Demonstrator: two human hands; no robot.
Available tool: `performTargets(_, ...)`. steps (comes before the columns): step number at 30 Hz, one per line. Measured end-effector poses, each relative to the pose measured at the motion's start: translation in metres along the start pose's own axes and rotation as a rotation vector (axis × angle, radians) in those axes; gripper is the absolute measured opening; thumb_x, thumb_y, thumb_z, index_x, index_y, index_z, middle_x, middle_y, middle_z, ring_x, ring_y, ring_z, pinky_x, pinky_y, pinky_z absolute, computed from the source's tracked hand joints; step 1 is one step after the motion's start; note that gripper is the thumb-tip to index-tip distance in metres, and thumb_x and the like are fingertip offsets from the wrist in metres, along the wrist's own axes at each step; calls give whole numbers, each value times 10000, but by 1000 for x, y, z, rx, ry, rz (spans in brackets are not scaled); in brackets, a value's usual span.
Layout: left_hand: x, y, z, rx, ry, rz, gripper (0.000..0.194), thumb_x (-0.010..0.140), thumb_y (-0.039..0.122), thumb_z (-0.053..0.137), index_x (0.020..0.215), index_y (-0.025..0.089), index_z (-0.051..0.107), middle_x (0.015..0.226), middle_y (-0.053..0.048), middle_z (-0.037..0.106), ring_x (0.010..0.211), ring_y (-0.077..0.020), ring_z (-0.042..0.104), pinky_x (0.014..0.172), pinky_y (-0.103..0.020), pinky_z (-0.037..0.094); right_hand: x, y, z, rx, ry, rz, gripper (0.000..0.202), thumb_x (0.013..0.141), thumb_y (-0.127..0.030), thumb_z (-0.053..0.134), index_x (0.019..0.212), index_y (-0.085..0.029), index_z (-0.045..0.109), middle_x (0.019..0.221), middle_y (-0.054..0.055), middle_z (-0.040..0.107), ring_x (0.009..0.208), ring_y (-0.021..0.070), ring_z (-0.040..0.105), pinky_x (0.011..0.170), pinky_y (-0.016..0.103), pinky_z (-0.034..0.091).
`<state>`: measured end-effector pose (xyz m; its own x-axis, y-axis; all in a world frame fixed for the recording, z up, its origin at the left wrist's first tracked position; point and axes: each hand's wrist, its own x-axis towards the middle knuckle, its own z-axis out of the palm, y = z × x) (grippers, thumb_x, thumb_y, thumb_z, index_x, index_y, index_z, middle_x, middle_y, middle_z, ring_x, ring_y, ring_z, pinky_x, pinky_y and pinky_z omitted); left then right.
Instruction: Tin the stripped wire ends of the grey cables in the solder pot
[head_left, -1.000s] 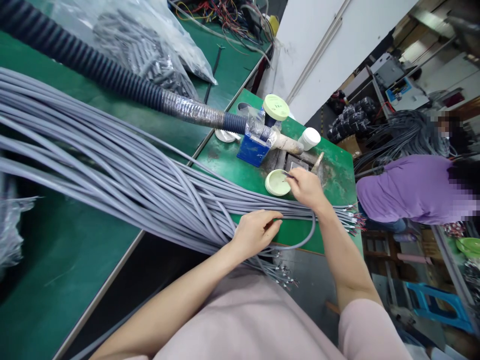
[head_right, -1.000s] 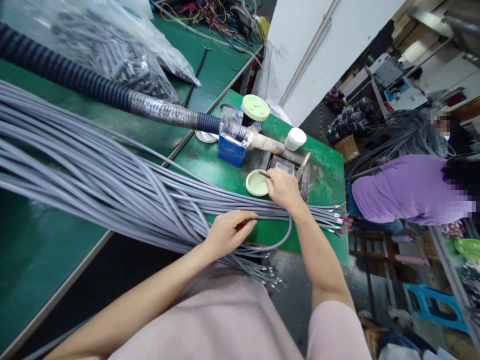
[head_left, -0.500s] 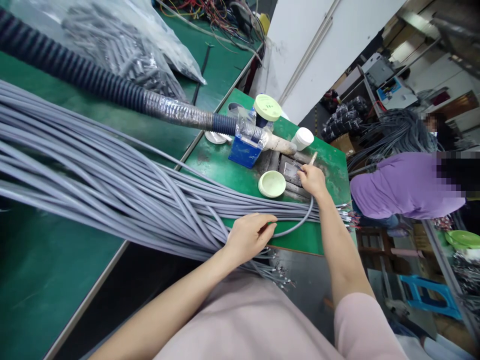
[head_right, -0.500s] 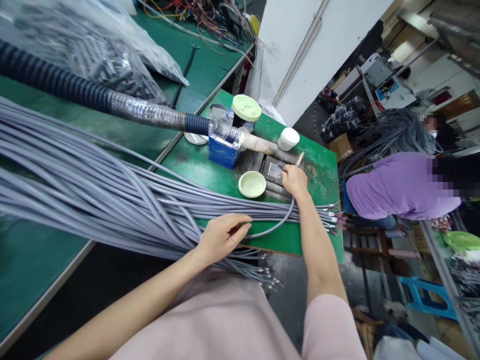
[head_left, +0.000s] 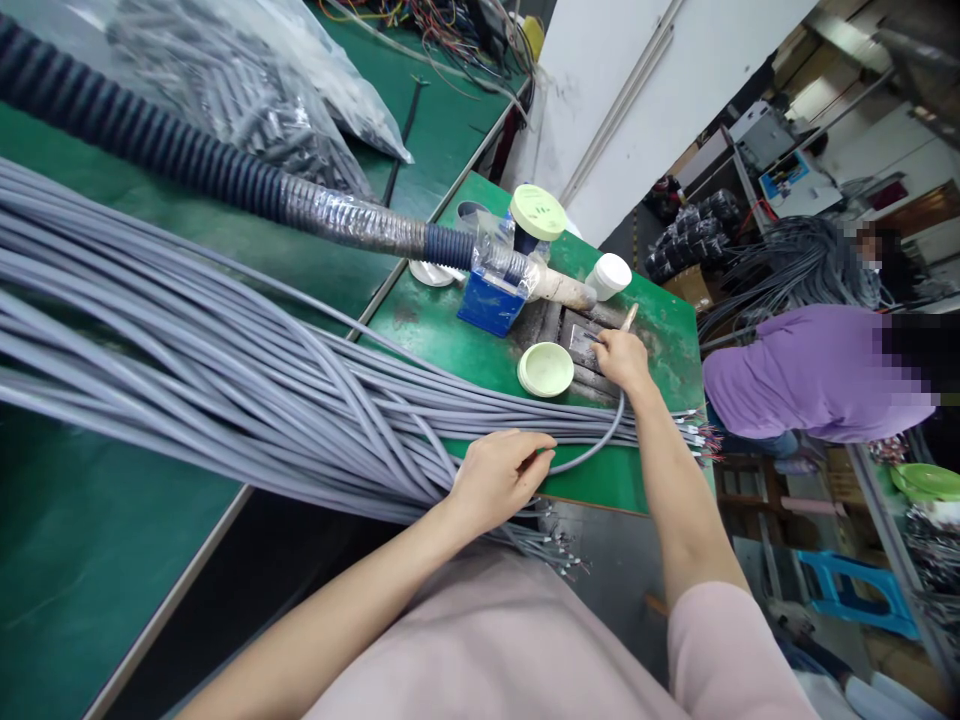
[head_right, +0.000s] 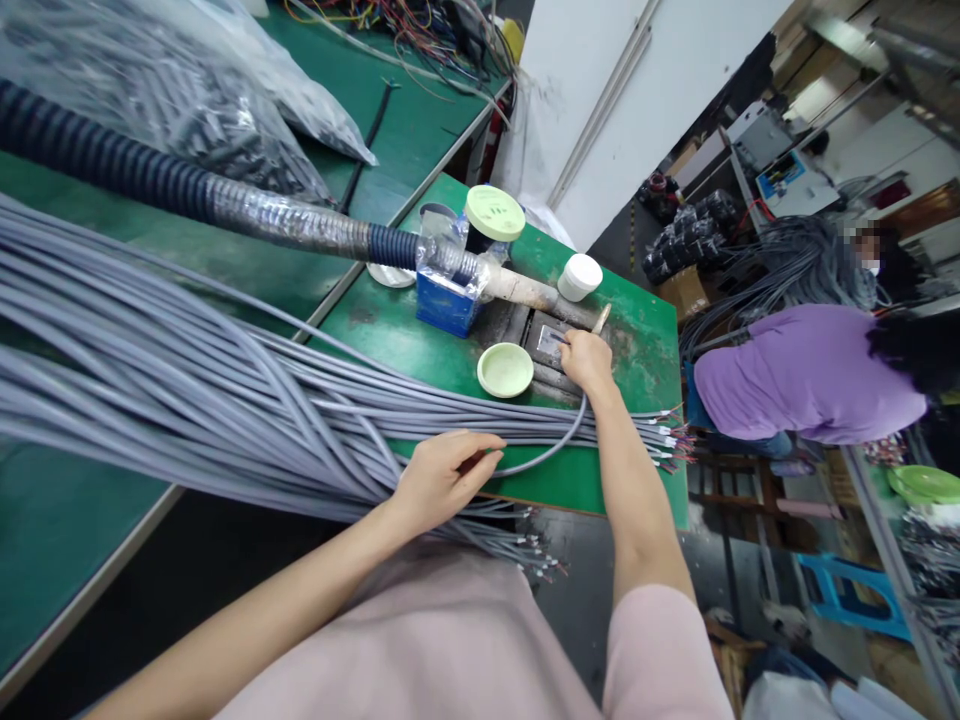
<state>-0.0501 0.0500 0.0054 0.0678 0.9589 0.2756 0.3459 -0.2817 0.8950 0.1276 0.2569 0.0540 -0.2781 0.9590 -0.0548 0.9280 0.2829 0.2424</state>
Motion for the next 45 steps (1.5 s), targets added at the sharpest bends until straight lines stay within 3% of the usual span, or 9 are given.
performTargets(5,0,0,0,-1,-6,-3,191,884,256,527,978,223,690,811,-35,719,725,-162,640,700,-263,452,-6,5,-9,127,89,-11,232,846,-326,521,778,-188,693,784,71,709,739,203,615,623,273,357)
performTargets(9,-1,-2,1,19,11,9,186,880,254,533,981,221,687,772,-30,709,696,-156,632,666,-254,445,-31,14,-25,469,185,-46,295,835,-343,545,622,-162,640,549,-2,560,550,130,498,541,243,319)
performTargets(16,-3,-7,3,23,30,34,168,882,254,547,978,204,675,788,-22,701,701,-142,626,673,-246,455,-99,17,-44,981,88,17,380,867,-437,538,710,-127,694,475,-36,478,424,80,404,437,213,298)
performTargets(21,-5,-7,3,64,25,26,157,880,264,559,960,194,674,689,0,655,653,-133,599,645,-237,439,-131,16,-44,1142,29,47,378,876,-440,543,715,-132,693,463,-46,470,380,64,397,387,196,289)
performTargets(29,-6,-9,3,94,32,58,159,878,259,570,960,175,678,677,1,645,637,-128,583,655,-240,435,-187,21,-45,1224,59,97,352,894,-423,540,730,-144,677,478,-46,496,371,67,450,389,191,331)
performTargets(34,-6,-6,4,261,-16,204,181,891,249,548,973,175,691,779,-41,672,723,-166,565,717,-297,427,-267,36,-5,1312,-44,282,353,920,-456,475,775,-170,625,506,-36,546,397,97,512,420,202,383)
performTargets(38,1,4,14,561,-111,256,240,895,282,527,1064,188,671,964,-83,676,854,-236,550,707,-358,384,-317,42,46,980,-205,467,393,896,-463,485,658,-173,602,544,15,608,444,120,559,481,220,405)
performTargets(41,10,13,26,736,-174,234,292,883,312,534,1106,152,633,1023,-125,642,928,-286,531,715,-391,366,-329,31,64,928,-275,453,347,888,-426,503,684,-174,625,604,24,646,481,119,582,508,218,410)
performTargets(45,16,24,40,800,-276,239,197,881,298,531,926,133,628,919,-136,612,912,-292,526,735,-392,367,-312,-10,66,1443,-443,292,325,896,-440,493,968,-166,654,661,10,671,418,91,561,442,199,402)
